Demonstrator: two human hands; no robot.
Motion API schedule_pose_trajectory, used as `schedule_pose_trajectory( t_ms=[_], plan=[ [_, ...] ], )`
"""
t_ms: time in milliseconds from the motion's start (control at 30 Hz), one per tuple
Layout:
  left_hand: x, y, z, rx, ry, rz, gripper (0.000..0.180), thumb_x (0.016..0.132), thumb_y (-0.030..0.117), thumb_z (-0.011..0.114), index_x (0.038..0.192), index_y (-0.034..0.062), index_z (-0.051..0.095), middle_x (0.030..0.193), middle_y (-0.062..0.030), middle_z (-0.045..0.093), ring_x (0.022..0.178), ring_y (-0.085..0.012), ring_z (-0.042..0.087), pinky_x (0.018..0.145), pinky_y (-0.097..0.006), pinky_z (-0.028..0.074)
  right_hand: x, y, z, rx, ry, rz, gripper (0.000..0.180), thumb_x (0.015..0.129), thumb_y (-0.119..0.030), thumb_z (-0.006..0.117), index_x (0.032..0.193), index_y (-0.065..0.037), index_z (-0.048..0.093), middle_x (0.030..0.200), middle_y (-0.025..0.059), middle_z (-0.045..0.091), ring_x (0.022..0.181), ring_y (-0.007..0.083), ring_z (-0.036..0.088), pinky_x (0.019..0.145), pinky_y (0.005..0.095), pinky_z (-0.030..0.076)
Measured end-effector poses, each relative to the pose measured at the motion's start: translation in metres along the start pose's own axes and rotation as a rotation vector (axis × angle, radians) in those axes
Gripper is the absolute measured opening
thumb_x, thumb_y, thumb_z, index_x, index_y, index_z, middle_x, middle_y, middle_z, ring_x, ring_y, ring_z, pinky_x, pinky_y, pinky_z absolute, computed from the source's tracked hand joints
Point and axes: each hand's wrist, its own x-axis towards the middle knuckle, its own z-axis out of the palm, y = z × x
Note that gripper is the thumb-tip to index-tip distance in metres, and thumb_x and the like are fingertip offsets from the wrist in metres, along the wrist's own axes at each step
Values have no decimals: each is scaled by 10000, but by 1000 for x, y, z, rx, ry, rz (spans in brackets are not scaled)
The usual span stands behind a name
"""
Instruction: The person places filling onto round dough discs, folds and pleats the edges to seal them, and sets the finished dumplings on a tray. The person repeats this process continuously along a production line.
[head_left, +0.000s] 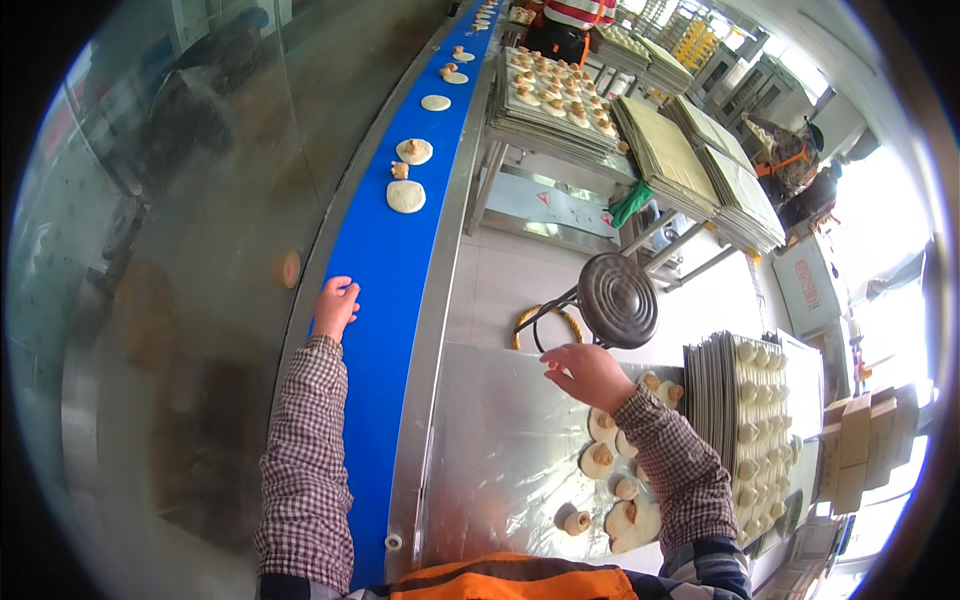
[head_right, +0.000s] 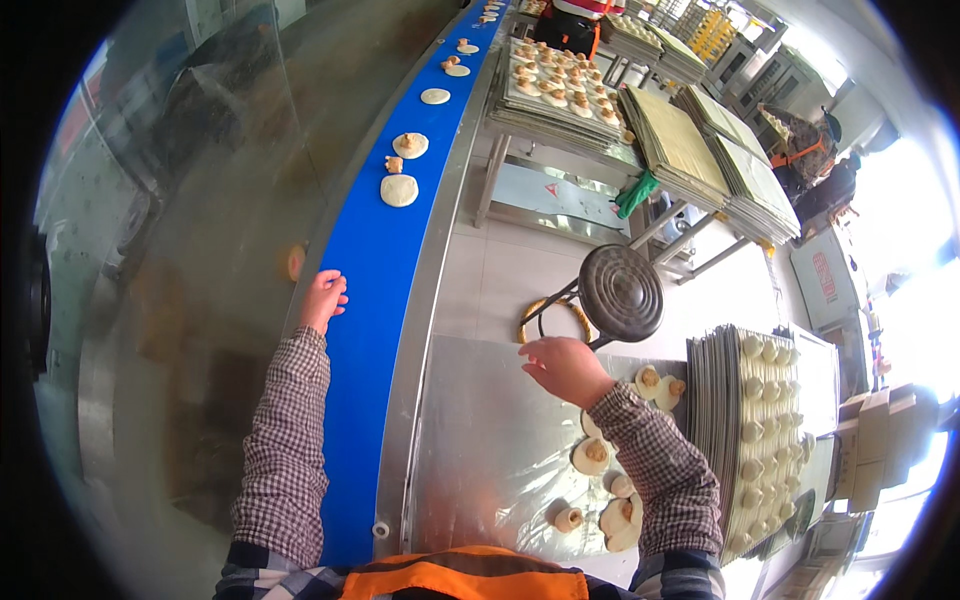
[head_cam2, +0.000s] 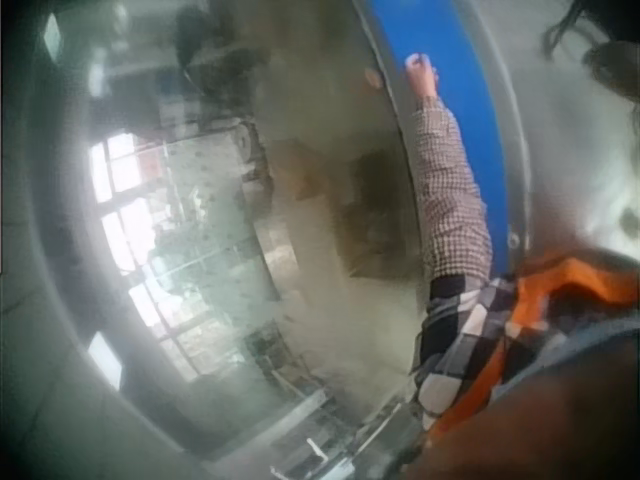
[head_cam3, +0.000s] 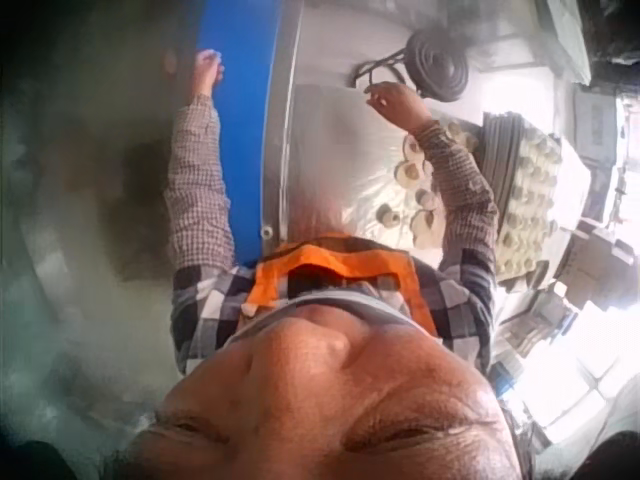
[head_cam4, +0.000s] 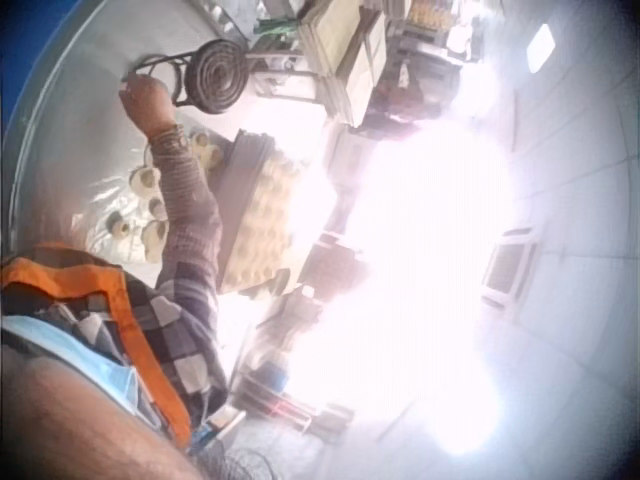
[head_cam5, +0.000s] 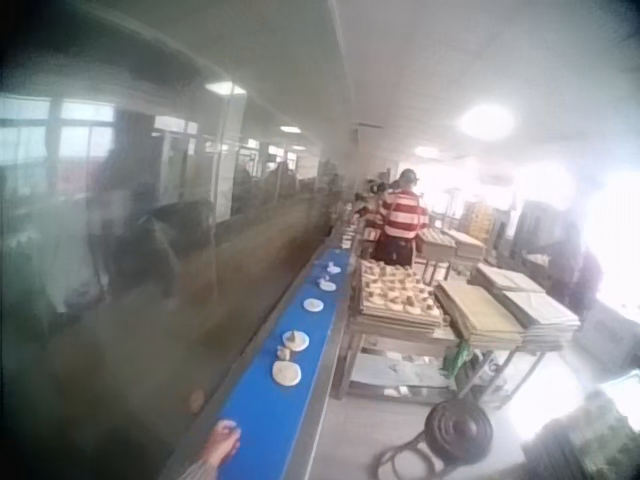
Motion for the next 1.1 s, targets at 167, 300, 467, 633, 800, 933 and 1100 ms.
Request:
schedule_pose_trajectory(
  t_ms=[167,300,467,633,800,933,1100],
  plan=[
    [59,11,19,146,48,133,474,911,286,619,1296,36,498,1067,-94,637,836,-154,623,630,-295,535,116,36,7,-24,17,-72,259,836,-159,600,1082,-89,645,923,132,650,835,305,637,749,412,507],
    [97,20,42,298,184,314,544,879,296,660,1283,-22,484,1156,-221,604,1030,-311,619,874,-366,514,234,54,21,-125,43,-106,337,829,-118,608,1166,-99,616,1091,143,620,966,314,616,861,421,491],
    [116,29,56,485,273,491,653,868,323,682,1361,-4,405,1259,-244,519,1099,-304,581,895,-389,508,380,43,57,-220,304,-315,404,821,-55,601,1224,-89,582,1199,131,590,1034,327,600,874,411,503],
    [108,22,49,558,145,435,512,856,261,696,1250,-7,511,1110,-193,597,1024,-331,608,877,-402,514,444,15,94,-265,138,-552,331,813,-28,596,1139,-75,628,1163,103,620,1027,312,605,874,403,502],
    [60,5,17,261,51,363,368,843,139,693,1142,-30,560,1061,-189,645,941,-298,660,833,-347,533,428,-5,105,-193,-90,-414,307,839,-312,631,1035,-83,691,912,89,692,895,298,652,769,393,525],
    [-6,-35,-20,-109,-269,233,293,833,82,686,1085,-22,580,1024,-146,652,903,-282,663,808,-336,538,405,-16,119,14,-324,-133,435,808,-467,656,1019,-91,709,917,93,709,872,269,669,756,384,537],
    [-59,-72,-42,592,-173,503,327,870,118,635,1179,34,570,1174,-123,552,1058,-264,556,890,-350,482,371,-34,151,137,-322,106,593,650,-543,776,1042,-102,729,1011,140,700,937,312,667,810,414,519]
  ],
)
